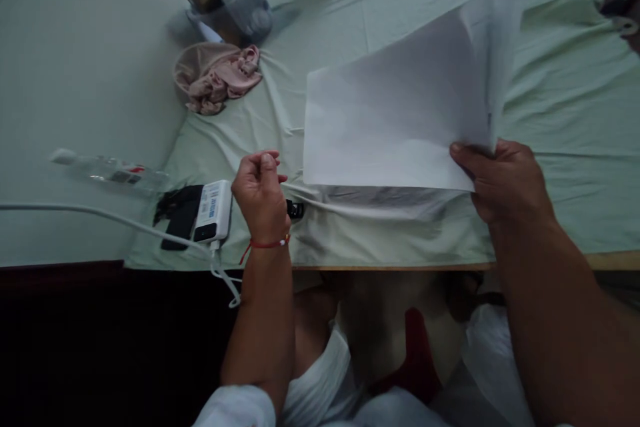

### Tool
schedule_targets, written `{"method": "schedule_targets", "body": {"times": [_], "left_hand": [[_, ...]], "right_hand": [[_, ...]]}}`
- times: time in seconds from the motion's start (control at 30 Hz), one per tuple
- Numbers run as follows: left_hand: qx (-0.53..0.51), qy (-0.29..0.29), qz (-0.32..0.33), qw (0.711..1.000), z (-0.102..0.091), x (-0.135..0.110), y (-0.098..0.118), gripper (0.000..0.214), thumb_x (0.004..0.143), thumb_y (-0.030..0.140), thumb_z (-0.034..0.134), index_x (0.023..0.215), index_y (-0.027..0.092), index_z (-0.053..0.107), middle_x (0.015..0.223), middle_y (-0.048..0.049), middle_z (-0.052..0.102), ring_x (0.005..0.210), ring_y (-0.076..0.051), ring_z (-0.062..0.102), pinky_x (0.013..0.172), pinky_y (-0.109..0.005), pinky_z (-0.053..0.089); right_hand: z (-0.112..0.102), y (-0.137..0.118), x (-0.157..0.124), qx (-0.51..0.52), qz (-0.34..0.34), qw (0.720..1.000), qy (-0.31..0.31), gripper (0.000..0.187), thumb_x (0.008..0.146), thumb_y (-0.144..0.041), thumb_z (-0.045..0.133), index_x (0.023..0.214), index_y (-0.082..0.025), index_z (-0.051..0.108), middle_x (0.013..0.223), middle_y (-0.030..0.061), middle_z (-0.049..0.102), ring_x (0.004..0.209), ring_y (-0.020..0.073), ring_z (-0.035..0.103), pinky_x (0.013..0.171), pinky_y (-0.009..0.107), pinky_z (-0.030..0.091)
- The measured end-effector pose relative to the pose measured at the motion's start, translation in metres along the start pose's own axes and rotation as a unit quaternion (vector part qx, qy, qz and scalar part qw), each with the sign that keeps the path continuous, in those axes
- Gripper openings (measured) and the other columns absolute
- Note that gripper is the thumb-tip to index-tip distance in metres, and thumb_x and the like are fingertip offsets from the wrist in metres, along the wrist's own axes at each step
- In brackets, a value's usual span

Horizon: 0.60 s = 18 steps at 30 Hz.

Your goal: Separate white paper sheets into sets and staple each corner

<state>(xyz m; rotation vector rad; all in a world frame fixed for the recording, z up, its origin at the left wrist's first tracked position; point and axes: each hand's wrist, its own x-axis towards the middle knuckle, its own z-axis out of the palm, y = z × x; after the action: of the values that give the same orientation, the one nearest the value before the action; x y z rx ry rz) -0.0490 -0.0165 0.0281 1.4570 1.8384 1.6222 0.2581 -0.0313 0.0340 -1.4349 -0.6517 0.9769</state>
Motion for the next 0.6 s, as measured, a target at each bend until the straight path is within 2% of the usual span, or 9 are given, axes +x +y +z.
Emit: {"method": "schedule_targets", "body": {"times": [0.1, 0.2, 0.27, 0.33, 0.4, 0.5, 0.6], "left_hand": [[-0.118, -0.032, -0.086, 0.989, 0.015, -0.004, 0.003, 0.031, 0.101, 0.050, 0.056, 0.099, 0.021, 0.068, 0.113, -0.0093, 0.075, 0.103, -0.020, 0.070, 0.073, -0.026, 0.054], [-0.219, -0.097, -0.181, 0.954, 0.025, -0.006, 0.004, 0.042, 0.096, 0.062, 0.059, 0.099, 0.022, 0.069, 0.110, -0.0103, 0.076, 0.110, -0.023, 0.072, 0.083, -0.032, 0.058], [-0.255, -0.149, -0.220, 0.930, 0.029, -0.009, 0.005, 0.037, 0.088, 0.059, 0.070, 0.092, 0.023, 0.069, 0.098, -0.0087, 0.077, 0.108, -0.025, 0.073, 0.086, -0.035, 0.059], [-0.259, -0.202, -0.230, 0.916, 0.033, -0.012, 0.003, 0.025, 0.082, 0.046, 0.079, 0.086, 0.024, 0.068, 0.090, -0.0058, 0.077, 0.104, -0.025, 0.074, 0.086, -0.035, 0.060], [-0.251, -0.232, -0.219, 0.914, 0.038, -0.016, 0.001, 0.015, 0.082, 0.036, 0.078, 0.084, 0.024, 0.068, 0.087, -0.0036, 0.076, 0.099, -0.021, 0.074, 0.085, -0.032, 0.059], [-0.242, -0.234, -0.193, 0.922, 0.046, -0.023, -0.003, 0.014, 0.086, 0.034, 0.075, 0.081, 0.023, 0.067, 0.086, -0.0015, 0.075, 0.091, -0.017, 0.072, 0.083, -0.028, 0.056], [-0.230, -0.216, -0.208, 0.926, 0.052, -0.027, -0.004, 0.024, 0.087, 0.039, 0.078, 0.076, 0.022, 0.066, 0.077, 0.0002, 0.071, 0.083, -0.015, 0.070, 0.077, -0.026, 0.055]], "right_hand": [[-0.006, -0.005, 0.001, 0.056, 0.031, 0.997, 0.032, 0.027, 0.046, -0.016, 0.093, 0.062, -0.021, 0.073, 0.074, 0.0008, 0.072, 0.062, 0.0138, 0.062, 0.050, 0.026, 0.051], [-0.012, -0.004, 0.001, 0.063, 0.015, 0.998, 0.012, 0.029, 0.048, -0.017, 0.095, 0.072, -0.022, 0.079, 0.086, 0.0012, 0.078, 0.072, 0.0152, 0.068, 0.063, 0.028, 0.058], [-0.017, -0.003, 0.002, 0.061, 0.011, 0.998, 0.002, 0.029, 0.050, -0.019, 0.095, 0.075, -0.022, 0.080, 0.088, 0.0009, 0.079, 0.075, 0.0160, 0.070, 0.068, 0.030, 0.060], [-0.022, -0.004, 0.002, 0.052, 0.016, 0.999, -0.001, 0.026, 0.053, -0.021, 0.094, 0.072, -0.021, 0.078, 0.083, -0.0002, 0.076, 0.071, 0.0151, 0.067, 0.065, 0.029, 0.058], [-0.026, -0.005, 0.002, 0.024, -0.001, 1.000, 0.000, 0.020, 0.062, -0.026, 0.092, 0.072, -0.021, 0.075, 0.078, -0.0014, 0.073, 0.067, 0.0130, 0.063, 0.059, 0.026, 0.053], [-0.031, -0.006, 0.003, -0.013, -0.051, 0.999, 0.010, 0.016, 0.077, -0.033, 0.083, 0.076, -0.020, 0.074, 0.072, -0.0020, 0.067, 0.060, 0.0098, 0.055, 0.053, 0.022, 0.045], [-0.034, -0.007, 0.006, -0.029, -0.044, 0.998, 0.024, 0.018, 0.079, -0.032, 0.080, 0.073, -0.019, 0.070, 0.066, -0.0030, 0.060, 0.054, 0.0081, 0.047, 0.049, 0.021, 0.038]]}}
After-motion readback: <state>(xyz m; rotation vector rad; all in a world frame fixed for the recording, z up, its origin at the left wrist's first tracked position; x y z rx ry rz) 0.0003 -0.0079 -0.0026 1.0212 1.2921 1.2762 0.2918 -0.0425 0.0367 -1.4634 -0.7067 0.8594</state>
